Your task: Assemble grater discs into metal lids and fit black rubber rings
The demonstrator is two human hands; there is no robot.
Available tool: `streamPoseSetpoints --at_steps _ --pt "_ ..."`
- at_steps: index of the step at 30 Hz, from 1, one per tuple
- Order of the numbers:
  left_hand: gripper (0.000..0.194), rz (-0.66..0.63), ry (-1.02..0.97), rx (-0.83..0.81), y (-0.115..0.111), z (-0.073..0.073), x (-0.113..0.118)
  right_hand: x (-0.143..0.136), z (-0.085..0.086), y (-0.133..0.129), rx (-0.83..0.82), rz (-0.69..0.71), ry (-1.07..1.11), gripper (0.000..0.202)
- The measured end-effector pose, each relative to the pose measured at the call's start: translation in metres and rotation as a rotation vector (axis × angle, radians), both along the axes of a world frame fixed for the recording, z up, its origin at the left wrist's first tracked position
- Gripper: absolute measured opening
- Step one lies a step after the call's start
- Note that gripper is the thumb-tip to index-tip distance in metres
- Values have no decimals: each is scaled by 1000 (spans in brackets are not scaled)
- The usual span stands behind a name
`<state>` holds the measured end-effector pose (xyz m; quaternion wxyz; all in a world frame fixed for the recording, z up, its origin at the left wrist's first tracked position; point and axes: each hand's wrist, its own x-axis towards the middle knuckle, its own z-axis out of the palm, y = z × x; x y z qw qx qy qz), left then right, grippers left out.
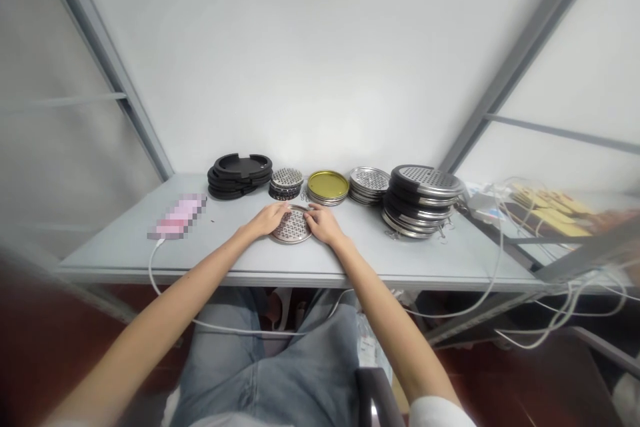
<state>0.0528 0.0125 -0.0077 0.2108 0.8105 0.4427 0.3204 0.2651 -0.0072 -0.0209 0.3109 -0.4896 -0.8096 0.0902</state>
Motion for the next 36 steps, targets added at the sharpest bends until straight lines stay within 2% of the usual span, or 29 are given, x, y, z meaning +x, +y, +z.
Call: streamPoseSetpoints --at_steps 7,10,13,18,23,28,32,36 --pt "54 7 -17 54 -11 0 -15 3 11 22 -23 133 -109 32" --pt "54 -10 -4 93 -11 -2 -15 0 12 28 -35 107 -114 32" --pt "52 9 19 142 -10 -5 -15 -6 8 26 22 71 -75 32" --pt "51 53 187 204 -11 -8 -15 -7 0 23 47 80 -35 33" --pt "53 92 300 186 -16 -5 -14 -5 -6 27 46 32 14 33" --pt "55 101 331 159 -20 -1 -13 -6 -2 26 79 45 107 30" --pt "54 89 334 170 -21 -1 -12 -9 2 24 129 -18 219 29" --pt "52 78 335 175 -21 -1 -11 -13 0 25 106 13 198 33"
